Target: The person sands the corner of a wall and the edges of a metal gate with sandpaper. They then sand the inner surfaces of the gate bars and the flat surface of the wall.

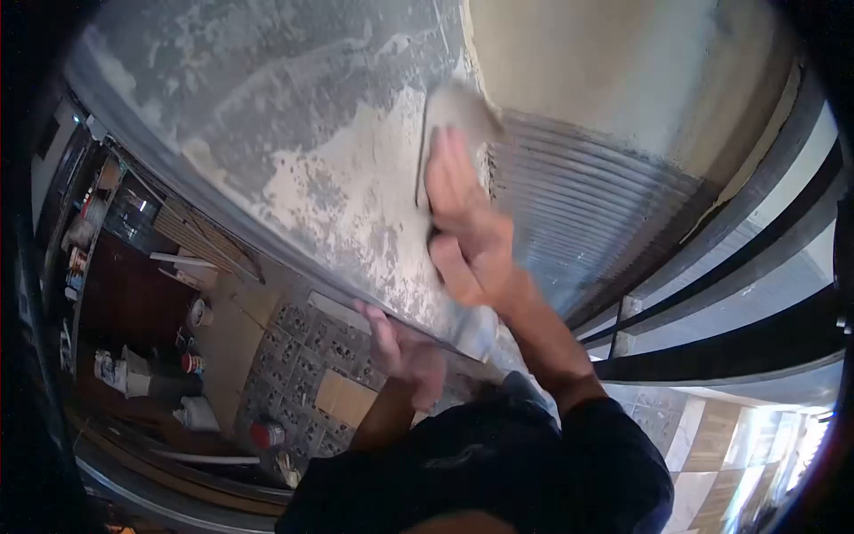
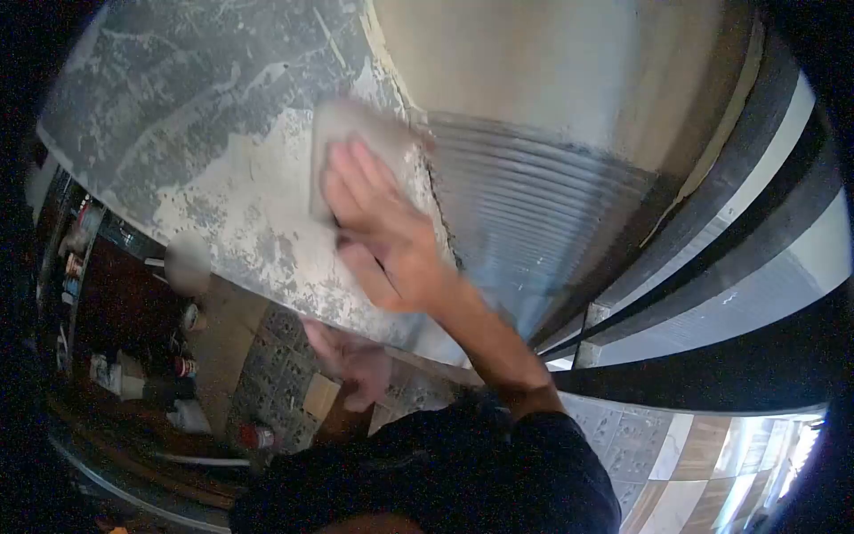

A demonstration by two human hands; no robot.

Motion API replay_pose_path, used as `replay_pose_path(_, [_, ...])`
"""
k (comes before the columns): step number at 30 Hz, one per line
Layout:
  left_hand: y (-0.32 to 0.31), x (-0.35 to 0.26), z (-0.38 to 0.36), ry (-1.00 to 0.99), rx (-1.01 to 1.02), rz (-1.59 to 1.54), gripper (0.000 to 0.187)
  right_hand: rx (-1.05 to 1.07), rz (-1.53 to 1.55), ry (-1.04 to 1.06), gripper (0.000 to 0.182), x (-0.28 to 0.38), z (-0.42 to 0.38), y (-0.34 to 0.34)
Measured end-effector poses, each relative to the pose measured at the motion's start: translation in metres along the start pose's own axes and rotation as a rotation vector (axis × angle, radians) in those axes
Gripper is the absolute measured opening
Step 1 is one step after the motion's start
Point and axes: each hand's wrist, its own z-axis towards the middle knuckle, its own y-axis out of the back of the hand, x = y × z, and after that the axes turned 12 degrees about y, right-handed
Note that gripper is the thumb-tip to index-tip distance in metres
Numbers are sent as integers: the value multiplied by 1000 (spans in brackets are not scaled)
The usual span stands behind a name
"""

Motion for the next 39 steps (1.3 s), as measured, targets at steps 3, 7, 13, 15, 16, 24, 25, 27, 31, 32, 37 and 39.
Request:
replay_pose_path(3, [-3,1,20,-225,62,389,79,8,13,-232,47,16,-104,-17])
replay_pose_path(7, [1,-19,24,-355,177,1013,21,91,196,-735,55,59,-245,-22])
replay_pose_path(13, [-8,-34,25,-80,270,1034,24,192,108,-863,56,84,-286,-24])
replay_pose_path(15, [-8,-40,23,20,277,1047,24,34,110,-794,57,66,-258,-31])
replay_pose_path(16, [-10,-36,23,-39,255,1042,24,25,69,-725,58,51,-239,-25])
replay_pose_path(24, [-24,-39,30,-139,212,1107,27,98,55,-710,56,49,-279,-20])
replay_pose_path(25, [-20,-37,34,-146,212,1115,27,95,66,-779,57,53,-283,-24])
replay_pose_path(27, [-15,-20,44,-455,197,1070,31,-132,210,-776,57,46,-274,-31])
replay_pose_path(31, [-28,-24,24,-197,121,897,37,70,58,-604,53,34,-219,-13])
replay_pose_path(32, [-26,-21,26,-204,125,890,37,102,39,-541,52,31,-217,-14])
replay_pose_path(37, [-16,-39,18,280,97,642,40,35,123,-829,55,67,-286,-30])
replay_pose_path(39, [-15,-33,20,-17,175,946,41,-93,234,-855,55,64,-281,-35])
